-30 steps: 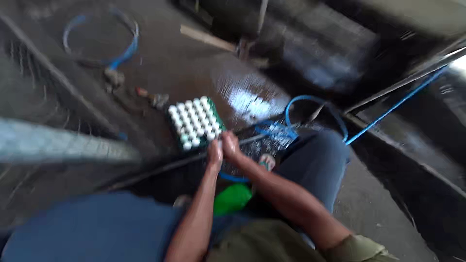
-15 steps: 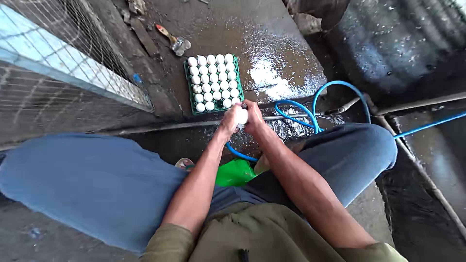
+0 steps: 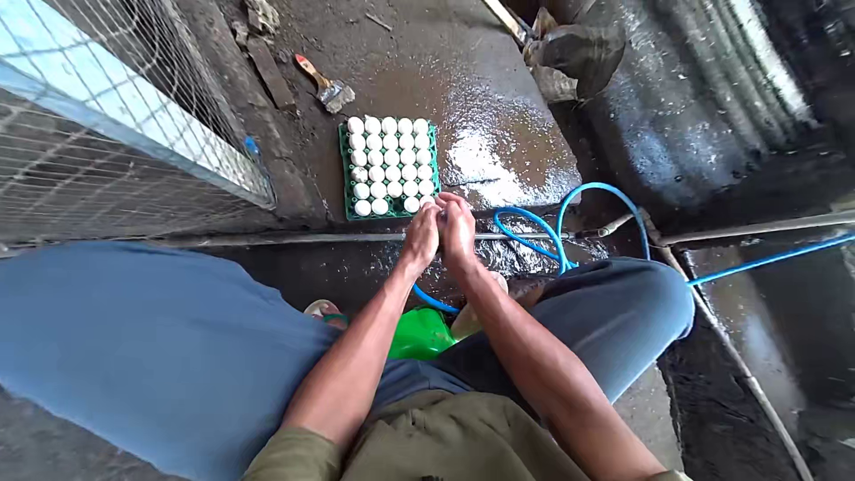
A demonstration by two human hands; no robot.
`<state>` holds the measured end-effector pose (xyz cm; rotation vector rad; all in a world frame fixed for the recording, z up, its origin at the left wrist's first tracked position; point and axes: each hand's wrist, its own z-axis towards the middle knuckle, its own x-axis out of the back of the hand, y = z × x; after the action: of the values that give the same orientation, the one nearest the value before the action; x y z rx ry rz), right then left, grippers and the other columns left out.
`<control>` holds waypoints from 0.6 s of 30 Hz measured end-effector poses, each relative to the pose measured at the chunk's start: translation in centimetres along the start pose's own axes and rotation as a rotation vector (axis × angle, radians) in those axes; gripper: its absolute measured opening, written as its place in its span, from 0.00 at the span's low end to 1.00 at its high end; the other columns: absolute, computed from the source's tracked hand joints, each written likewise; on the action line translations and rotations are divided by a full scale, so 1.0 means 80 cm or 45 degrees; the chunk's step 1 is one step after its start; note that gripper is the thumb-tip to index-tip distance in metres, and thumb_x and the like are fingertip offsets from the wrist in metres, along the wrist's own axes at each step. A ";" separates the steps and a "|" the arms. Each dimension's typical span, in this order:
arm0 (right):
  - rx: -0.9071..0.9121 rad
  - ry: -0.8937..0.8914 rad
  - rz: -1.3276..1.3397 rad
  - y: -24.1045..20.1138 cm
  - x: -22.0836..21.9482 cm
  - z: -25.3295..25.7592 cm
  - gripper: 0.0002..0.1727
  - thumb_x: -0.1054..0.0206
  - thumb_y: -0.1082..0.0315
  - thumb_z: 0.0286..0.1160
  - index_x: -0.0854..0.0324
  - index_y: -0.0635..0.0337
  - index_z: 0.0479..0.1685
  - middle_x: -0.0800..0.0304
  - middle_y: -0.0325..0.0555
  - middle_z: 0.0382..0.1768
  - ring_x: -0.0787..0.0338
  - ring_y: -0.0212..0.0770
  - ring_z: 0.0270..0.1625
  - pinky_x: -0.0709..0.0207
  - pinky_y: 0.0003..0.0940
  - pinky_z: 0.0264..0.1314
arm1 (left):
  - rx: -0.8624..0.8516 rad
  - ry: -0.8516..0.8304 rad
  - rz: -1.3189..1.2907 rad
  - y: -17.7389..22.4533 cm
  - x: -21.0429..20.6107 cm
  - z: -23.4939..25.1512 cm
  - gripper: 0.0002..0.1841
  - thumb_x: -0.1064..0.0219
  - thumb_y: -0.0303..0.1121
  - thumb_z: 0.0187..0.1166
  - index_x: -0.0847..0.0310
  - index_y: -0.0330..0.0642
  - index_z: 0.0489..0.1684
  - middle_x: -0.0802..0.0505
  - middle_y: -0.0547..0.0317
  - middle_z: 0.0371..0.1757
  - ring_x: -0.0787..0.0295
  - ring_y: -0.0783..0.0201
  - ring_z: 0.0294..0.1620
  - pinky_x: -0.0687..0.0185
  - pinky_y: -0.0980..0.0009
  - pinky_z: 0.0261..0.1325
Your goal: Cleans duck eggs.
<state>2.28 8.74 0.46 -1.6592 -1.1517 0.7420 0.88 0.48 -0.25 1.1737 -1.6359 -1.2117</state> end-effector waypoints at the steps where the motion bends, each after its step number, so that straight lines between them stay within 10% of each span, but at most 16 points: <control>1: -0.136 0.014 0.102 -0.001 0.002 0.018 0.23 0.53 0.60 0.88 0.27 0.61 0.73 0.14 0.51 0.57 0.14 0.42 0.54 0.19 0.45 0.55 | 0.030 -0.042 -0.051 0.003 0.001 0.000 0.28 0.68 0.39 0.92 0.21 0.30 0.59 0.12 0.42 0.53 0.15 0.55 0.54 0.20 0.52 0.59; 3: -0.359 0.037 0.259 0.000 0.007 0.036 0.18 0.51 0.58 0.91 0.25 0.59 0.64 0.17 0.45 0.39 0.16 0.37 0.38 0.19 0.38 0.43 | 0.091 -0.141 -0.145 0.010 0.002 -0.005 0.28 0.74 0.38 0.85 0.21 0.40 0.49 0.16 0.60 0.35 0.22 0.71 0.29 0.25 0.71 0.31; 5: -0.405 0.049 0.327 0.000 0.009 0.036 0.17 0.51 0.58 0.92 0.24 0.59 0.62 0.16 0.44 0.37 0.16 0.38 0.37 0.18 0.38 0.43 | 0.158 -0.224 -0.181 0.012 0.007 -0.005 0.27 0.73 0.39 0.87 0.23 0.42 0.52 0.17 0.62 0.33 0.26 0.73 0.25 0.31 0.74 0.25; 8: -0.178 0.169 0.125 -0.004 0.001 0.019 0.23 0.58 0.56 0.92 0.25 0.61 0.67 0.14 0.52 0.47 0.13 0.43 0.43 0.17 0.44 0.41 | 0.156 -0.163 -0.163 0.003 0.011 0.004 0.21 0.57 0.44 0.90 0.24 0.41 0.62 0.14 0.56 0.49 0.18 0.69 0.40 0.21 0.70 0.40; 10: 0.177 0.189 -0.119 -0.004 -0.008 -0.003 0.26 0.61 0.63 0.89 0.25 0.67 0.72 0.15 0.57 0.64 0.15 0.44 0.64 0.21 0.44 0.65 | 0.080 -0.095 -0.161 0.001 0.006 0.006 0.26 0.57 0.45 0.95 0.25 0.32 0.73 0.15 0.44 0.68 0.18 0.60 0.68 0.25 0.58 0.73; 12: 0.342 0.152 -0.193 0.006 -0.007 -0.005 0.27 0.61 0.67 0.87 0.24 0.71 0.73 0.23 0.63 0.77 0.26 0.50 0.82 0.32 0.46 0.84 | 0.030 -0.125 -0.034 0.003 0.002 0.003 0.29 0.66 0.44 0.96 0.31 0.30 0.79 0.22 0.38 0.79 0.28 0.53 0.81 0.38 0.53 0.85; 15: 0.095 0.186 -0.207 0.006 0.000 0.016 0.25 0.59 0.62 0.93 0.24 0.67 0.74 0.16 0.58 0.67 0.17 0.47 0.69 0.24 0.47 0.72 | -0.008 -0.119 0.214 0.010 -0.007 0.000 0.30 0.70 0.43 0.96 0.28 0.32 0.74 0.15 0.36 0.69 0.18 0.45 0.71 0.26 0.42 0.72; 18: 0.076 0.092 -0.139 0.001 -0.007 -0.008 0.23 0.55 0.59 0.91 0.25 0.59 0.73 0.15 0.50 0.64 0.15 0.41 0.62 0.20 0.46 0.63 | 0.041 -0.032 0.169 0.016 -0.008 -0.003 0.31 0.72 0.43 0.96 0.30 0.28 0.77 0.18 0.33 0.73 0.22 0.44 0.76 0.33 0.43 0.79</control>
<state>2.62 8.02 0.59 -1.5488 -1.1486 0.6368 1.02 1.23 1.02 1.0554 -1.7297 -1.1241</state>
